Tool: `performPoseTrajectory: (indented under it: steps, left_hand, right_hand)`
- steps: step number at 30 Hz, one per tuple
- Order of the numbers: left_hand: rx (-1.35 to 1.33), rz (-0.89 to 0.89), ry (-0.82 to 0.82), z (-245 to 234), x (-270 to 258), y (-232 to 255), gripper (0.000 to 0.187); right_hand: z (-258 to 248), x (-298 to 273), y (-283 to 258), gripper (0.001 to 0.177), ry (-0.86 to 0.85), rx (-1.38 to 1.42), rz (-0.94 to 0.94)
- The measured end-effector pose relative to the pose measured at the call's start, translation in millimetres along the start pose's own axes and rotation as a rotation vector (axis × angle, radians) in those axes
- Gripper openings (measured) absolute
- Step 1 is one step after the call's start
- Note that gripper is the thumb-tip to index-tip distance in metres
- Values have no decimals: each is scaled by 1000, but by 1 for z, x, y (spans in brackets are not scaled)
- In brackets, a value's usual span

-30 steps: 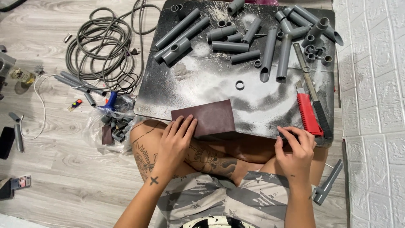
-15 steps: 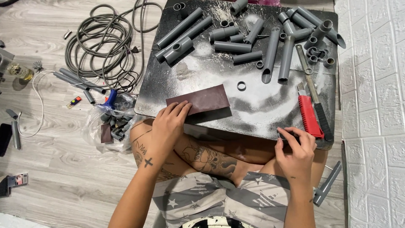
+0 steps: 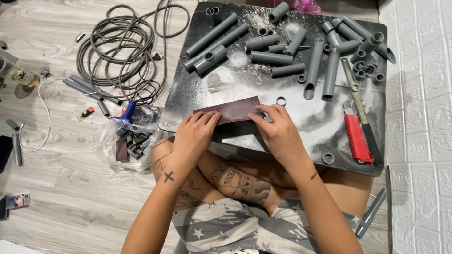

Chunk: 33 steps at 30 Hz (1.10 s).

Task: Sanding the edges of a small PVC ring on sandpaper and cleaning the inner circumference with a metal rod.

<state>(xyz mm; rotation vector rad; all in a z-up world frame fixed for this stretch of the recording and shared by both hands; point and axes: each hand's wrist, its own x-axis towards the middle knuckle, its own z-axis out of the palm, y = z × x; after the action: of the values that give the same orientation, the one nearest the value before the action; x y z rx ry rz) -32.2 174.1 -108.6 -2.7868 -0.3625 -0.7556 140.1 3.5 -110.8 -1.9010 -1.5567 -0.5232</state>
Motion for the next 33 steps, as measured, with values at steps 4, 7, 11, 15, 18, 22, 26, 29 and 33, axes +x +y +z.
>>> performPoseTrajectory:
  steps: [4,7,11,15,18,22,26,29,33]
  left_hand:
    - [-11,20,-4,4,2,-12,27]
    - [-30,27,-25,7,3,-18,28]
    - [-45,28,-28,7,5,-26,29]
    - [-34,-4,-35,15,4,-33,29]
    - [-48,-8,-59,16,6,-39,29]
    - [-55,-7,-72,18,7,-46,29]
    - [-71,-13,-79,19,10,-50,27]
    - [-75,-11,-81,21,11,-53,27]
    - [-81,-2,-116,16,16,-58,28]
  right_hand:
    - [6,9,6,20,-61,28,-14]
    - [8,14,6,23,-91,51,-10]
    - [14,20,6,23,-109,62,12]
    - [19,28,7,24,-125,71,15]
    - [22,34,5,22,-134,60,20]
    - [23,40,3,22,-144,83,29]
    - [28,41,5,23,-145,89,25]
    - [30,44,5,24,-140,100,33]
    - [29,50,3,24,-125,102,43]
